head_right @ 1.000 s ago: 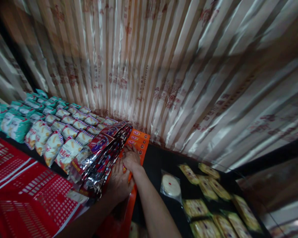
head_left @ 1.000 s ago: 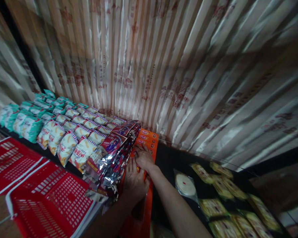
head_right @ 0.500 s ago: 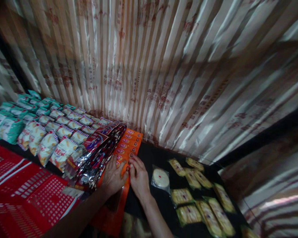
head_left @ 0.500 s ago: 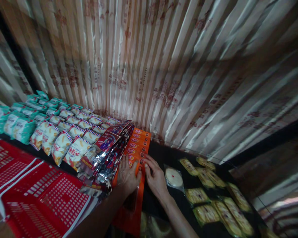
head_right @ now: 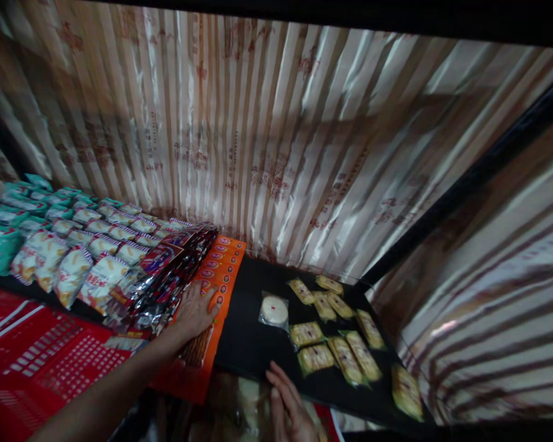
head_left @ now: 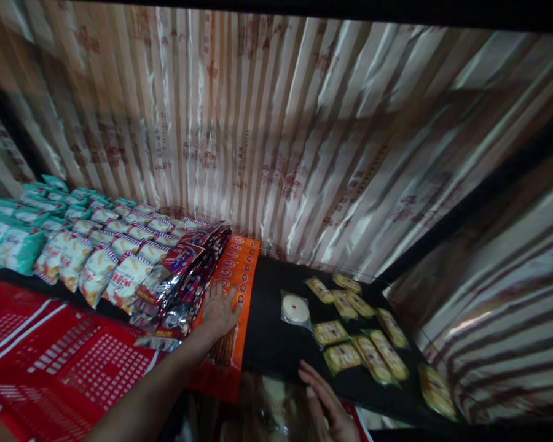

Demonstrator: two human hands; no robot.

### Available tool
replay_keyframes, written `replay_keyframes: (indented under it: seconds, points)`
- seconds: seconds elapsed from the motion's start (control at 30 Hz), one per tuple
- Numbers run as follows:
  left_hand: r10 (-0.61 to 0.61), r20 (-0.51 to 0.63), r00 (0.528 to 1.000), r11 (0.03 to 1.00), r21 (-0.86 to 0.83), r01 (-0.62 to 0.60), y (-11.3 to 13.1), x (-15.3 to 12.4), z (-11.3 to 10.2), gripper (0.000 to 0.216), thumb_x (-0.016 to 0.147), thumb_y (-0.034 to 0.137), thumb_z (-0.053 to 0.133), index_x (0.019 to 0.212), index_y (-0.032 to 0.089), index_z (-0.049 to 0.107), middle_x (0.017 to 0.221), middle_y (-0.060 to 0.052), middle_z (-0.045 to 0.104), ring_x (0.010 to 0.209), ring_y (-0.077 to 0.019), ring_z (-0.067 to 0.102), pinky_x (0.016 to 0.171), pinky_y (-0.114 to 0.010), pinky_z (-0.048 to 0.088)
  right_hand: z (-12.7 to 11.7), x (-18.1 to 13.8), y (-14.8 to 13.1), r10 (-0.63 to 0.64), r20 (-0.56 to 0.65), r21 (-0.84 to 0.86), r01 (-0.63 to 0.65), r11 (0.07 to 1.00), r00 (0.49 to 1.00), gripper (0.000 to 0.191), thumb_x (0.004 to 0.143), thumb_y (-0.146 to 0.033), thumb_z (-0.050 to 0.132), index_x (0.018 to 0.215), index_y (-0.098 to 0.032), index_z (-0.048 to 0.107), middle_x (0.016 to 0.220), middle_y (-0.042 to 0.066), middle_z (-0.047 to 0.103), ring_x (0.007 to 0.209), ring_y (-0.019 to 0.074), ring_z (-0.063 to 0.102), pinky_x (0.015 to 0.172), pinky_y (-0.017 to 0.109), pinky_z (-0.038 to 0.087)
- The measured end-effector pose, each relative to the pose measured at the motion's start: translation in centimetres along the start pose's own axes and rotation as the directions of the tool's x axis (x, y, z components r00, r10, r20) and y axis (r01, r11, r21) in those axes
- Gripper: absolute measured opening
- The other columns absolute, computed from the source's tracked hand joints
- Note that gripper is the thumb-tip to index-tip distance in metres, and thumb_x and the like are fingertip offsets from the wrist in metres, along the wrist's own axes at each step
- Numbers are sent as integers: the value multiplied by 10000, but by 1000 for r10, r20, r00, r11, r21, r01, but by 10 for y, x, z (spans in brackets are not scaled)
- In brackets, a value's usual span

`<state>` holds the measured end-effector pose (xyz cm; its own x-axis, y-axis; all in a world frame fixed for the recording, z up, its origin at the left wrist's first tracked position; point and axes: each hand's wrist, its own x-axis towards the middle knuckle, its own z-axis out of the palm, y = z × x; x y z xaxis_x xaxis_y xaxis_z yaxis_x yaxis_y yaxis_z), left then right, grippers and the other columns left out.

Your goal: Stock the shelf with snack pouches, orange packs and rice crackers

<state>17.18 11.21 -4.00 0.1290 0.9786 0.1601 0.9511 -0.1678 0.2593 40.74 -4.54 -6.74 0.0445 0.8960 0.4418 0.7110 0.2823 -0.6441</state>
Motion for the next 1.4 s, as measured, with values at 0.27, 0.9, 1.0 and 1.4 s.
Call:
replay_keyframes:
  seconds: [0.27, 0.9, 1.0, 1.4]
  points:
    - [47, -109, 993, 998, -34, -51, -9, 1, 10, 418, 883, 387, 453, 1258, 220, 536, 1385, -137, 435, 1324, -327, 310, 1058, -486, 283, -2, -23, 13, 78, 44, 0, -78, 997, 996, 292, 850, -399, 495, 1016, -267, 695, 1136, 54, 672, 1030, 197, 638, 867, 275, 535]
    - [168, 404, 899, 959, -279, -54, 92, -162, 82, 550, 810, 124, 383, 1359, 122, 419, 1435, -140, 374, 1322, -311, 335, 1040, -459, 370, 23, -69, 29, 406, 116, -21, -406, 914, 907, 394, 815, -418, 449, 1036, -193, 684, 1128, 99, 670, 1074, 228, 614, 941, 377, 497]
    - [171, 414, 894, 963, -262, -63, 92, -146, 90, 549, 817, 83, 343, 1361, 125, 406, 1393, -147, 439, 1301, -270, 379, 1052, -423, 334, 29, -67, 33, 398, 97, 20, -402, 916, 912, 384, 818, -398, 462, 1080, -206, 666, 1141, 84, 667, 1083, 214, 610, 947, 354, 491]
    - [144, 453, 880, 980, -191, -61, 106, -123, 83, 425, 815, 48, 350, 1110, 168, 631, 1126, -115, 652, 1030, -250, 598, 902, -391, 436, 59, -60, 63, 479, 79, 126, -485, 865, 874, 379, 761, -404, 468, 961, -193, 711, 1032, 90, 709, 982, 227, 661, 877, 344, 532]
